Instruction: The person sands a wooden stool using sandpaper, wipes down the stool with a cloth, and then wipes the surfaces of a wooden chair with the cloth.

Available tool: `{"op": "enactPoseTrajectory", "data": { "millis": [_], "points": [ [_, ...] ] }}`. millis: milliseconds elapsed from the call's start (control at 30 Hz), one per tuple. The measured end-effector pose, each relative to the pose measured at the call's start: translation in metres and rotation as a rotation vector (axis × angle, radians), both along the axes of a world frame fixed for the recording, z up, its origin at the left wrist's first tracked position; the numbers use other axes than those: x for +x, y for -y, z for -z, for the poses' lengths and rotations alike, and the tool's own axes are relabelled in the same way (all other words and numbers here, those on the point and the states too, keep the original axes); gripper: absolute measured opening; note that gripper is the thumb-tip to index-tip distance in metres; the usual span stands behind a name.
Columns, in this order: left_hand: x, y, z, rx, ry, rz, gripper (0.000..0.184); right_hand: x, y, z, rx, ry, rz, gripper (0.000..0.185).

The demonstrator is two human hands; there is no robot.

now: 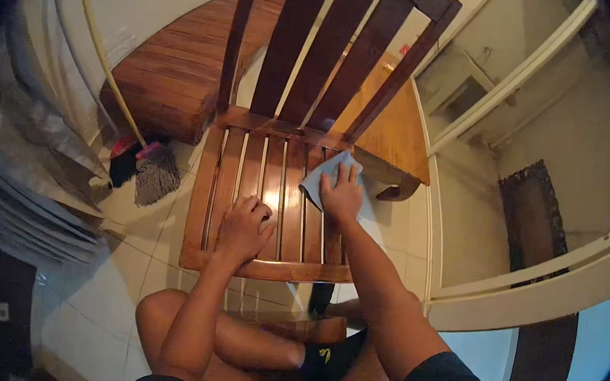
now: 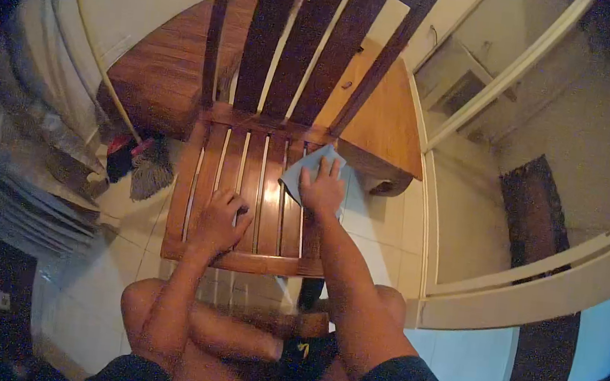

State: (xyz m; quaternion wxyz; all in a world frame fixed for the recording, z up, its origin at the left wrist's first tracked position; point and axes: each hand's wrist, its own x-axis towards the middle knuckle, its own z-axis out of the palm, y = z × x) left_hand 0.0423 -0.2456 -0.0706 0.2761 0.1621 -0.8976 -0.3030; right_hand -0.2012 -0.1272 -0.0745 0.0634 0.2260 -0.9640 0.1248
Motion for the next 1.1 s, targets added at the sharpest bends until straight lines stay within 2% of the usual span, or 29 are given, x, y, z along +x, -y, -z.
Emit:
{"op": "enactPoseTrajectory", "data": {
  "millis": [100,400,1100],
  "points": [
    [0.002,-0.002,-0.007,-0.004,0.066,-0.001,0.022,-0.001,0.000,0.000,-0.015,-0.014,-0.002,0.074],
    [0.003,-0.001,0.002,-0.013,-0.011,0.000,0.024,-0.007,0.005,-0.001,0.003,0.038,-0.021,0.073],
    [0.003,0.000,0.005,0.020,-0.005,0.008,0.024,-0.032,0.021,0.000,0.006,0.044,-0.026,0.080]
  ]
}}
